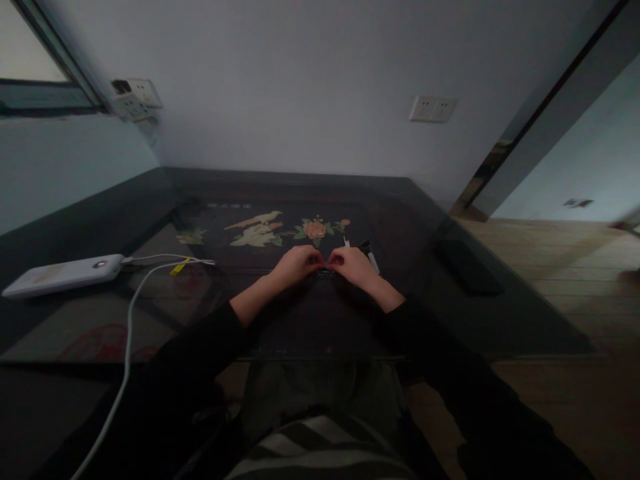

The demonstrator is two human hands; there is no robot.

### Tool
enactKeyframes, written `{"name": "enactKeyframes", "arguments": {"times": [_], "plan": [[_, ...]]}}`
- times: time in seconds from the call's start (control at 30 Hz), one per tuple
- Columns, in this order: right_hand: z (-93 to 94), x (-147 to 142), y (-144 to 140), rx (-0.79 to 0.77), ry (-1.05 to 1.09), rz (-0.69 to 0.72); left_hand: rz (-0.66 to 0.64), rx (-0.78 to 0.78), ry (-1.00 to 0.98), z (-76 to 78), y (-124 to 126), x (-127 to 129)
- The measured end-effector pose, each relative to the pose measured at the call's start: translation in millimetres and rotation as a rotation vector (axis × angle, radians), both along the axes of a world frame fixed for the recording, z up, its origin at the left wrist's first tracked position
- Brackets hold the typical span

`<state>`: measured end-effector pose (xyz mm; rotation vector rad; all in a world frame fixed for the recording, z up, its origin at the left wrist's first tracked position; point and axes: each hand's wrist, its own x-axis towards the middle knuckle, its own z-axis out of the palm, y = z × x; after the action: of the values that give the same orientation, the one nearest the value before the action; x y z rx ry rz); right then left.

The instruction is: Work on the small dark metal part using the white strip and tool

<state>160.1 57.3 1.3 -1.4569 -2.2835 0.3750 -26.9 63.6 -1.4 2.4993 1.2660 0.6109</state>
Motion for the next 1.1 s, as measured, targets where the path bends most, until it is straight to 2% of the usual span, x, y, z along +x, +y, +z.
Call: {"name": "enactKeyframes", "arguments": {"times": [0.6, 0.73, 0.93, 1.1], "plan": [[-10.2, 4, 9, 0.048, 0.04, 0.031, 0.004, -0.047, -0.1, -9.6, 4, 1], [-11.7, 5, 12, 0.079, 0.025, 0.039, 0.0, -0.08, -0.117, -12.6, 8, 0], [-12.0, 5, 14, 0.085, 0.007, 0.042, 0.063, -0.108, -0.168, -16.4, 18, -2], [-12.1, 4, 15, 0.071, 0.008, 0.031, 0.038, -0.188, -0.176, -15.7, 24, -2]]}}
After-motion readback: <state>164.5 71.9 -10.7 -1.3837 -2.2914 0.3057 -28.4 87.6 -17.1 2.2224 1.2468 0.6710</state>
